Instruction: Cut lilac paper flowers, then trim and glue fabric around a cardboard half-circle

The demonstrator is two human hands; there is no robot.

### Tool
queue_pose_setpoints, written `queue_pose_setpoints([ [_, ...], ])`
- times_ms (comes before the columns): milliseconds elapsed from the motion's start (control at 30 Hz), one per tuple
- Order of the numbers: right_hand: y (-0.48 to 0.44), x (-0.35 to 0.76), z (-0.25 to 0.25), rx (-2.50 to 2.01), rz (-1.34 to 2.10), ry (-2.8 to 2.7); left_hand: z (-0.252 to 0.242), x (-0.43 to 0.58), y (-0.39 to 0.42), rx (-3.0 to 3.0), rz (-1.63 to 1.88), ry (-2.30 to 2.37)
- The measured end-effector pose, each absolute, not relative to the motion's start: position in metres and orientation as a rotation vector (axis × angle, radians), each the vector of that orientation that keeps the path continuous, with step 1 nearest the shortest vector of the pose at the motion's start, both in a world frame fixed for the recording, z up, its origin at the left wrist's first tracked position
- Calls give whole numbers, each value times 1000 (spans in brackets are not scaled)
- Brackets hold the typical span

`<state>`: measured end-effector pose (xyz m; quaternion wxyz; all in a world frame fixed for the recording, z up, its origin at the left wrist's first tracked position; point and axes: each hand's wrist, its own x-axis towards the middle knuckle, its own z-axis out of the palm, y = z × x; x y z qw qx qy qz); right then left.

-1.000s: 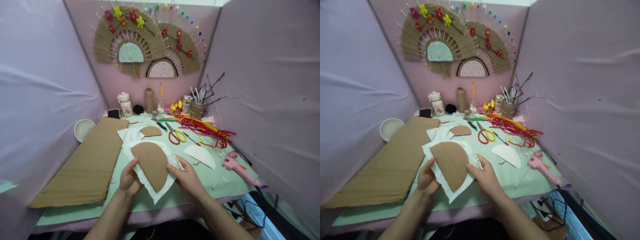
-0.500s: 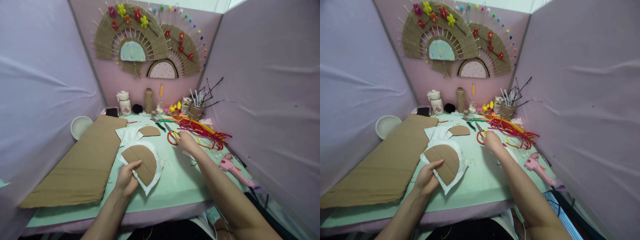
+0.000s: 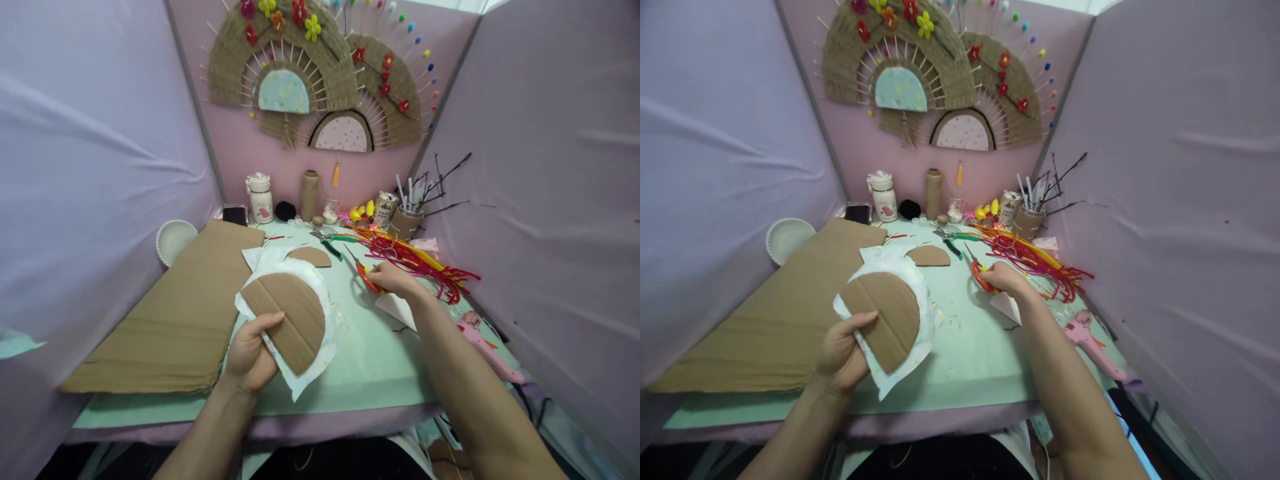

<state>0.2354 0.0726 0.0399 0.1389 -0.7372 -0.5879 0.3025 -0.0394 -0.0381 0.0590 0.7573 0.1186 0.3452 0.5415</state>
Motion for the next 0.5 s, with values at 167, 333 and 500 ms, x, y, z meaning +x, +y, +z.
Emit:
queue_pose_setpoints([
  [167, -11, 225, 33, -1736, 998, -1497, 82, -32, -42, 326, 1189, 689],
  [333, -79, 209, 2, -1087, 1314, -1139, 69, -28, -24, 287, 1102, 763],
  [500, -117, 212, -20, -1003, 1408, -1285, 83, -36, -17, 382, 1214, 797],
])
